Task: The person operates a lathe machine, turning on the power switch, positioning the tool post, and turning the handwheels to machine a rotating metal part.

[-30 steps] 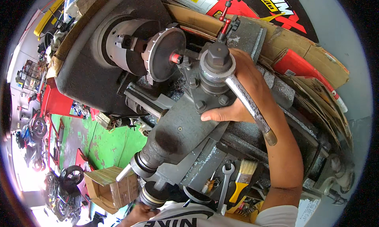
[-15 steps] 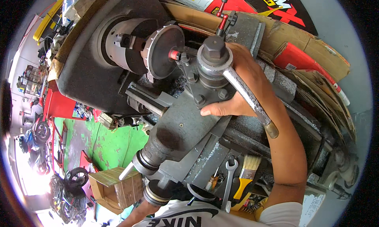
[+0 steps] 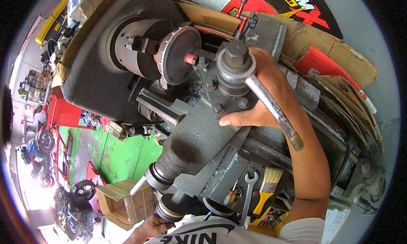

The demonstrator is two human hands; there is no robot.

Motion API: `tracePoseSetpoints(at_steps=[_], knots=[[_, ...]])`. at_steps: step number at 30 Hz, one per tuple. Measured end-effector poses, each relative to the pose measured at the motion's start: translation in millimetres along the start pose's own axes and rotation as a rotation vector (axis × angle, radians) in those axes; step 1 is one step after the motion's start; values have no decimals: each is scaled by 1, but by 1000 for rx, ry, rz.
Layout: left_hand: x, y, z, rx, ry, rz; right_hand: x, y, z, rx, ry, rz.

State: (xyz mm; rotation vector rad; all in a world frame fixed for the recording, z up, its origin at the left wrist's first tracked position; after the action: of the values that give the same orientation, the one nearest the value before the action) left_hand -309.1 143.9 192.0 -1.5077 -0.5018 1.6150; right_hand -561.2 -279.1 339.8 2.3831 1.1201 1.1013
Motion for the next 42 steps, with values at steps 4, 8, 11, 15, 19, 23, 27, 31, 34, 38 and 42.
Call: tracePoseSetpoints(at_steps=[4,8,11,15,19,23,27,31,34,38,42], knots=[[7,4,-5,10,3,91,0,-2,-2,2,-4,0],[19,7,-10,-29,1,197,1,-1,-2,18,-5,-24],[25,5,-14,-83,16,264,3,-4,-5,1,19,-53],[28,2,-20,-131,134,210,-3,-27,-23,-3,-11,16],[23,4,-24,-152,205,200,-18,-66,-63,5,206,354],[14,5,-21,-139,111,342,17,-96,-100,-410,668,386],[14,3,-19,-134,153,316,103,-117,-44,-425,543,310],[3,-7,-16,-128,193,306,150,-131,-1,-337,277,154],[-6,-14,-13,-144,202,296,113,-132,-49,-434,546,212],[-15,-23,-10,-183,178,270,44,-132,-171,-1043,1339,88],[-16,-26,-9,-211,263,200,44,-85,-160,-1036,1634,-103]])
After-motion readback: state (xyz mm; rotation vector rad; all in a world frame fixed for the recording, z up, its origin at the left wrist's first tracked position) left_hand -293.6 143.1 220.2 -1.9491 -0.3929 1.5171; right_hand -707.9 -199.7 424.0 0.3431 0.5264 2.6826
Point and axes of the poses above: each hand's wrist, its own y-axis towards the middle knuckle, its own z-axis out of the palm, x = y × z, the point moved 7 cm from there along y, towards the middle knuckle, and after that the axes turned 7 degrees about -y, right-handed, at the moved point
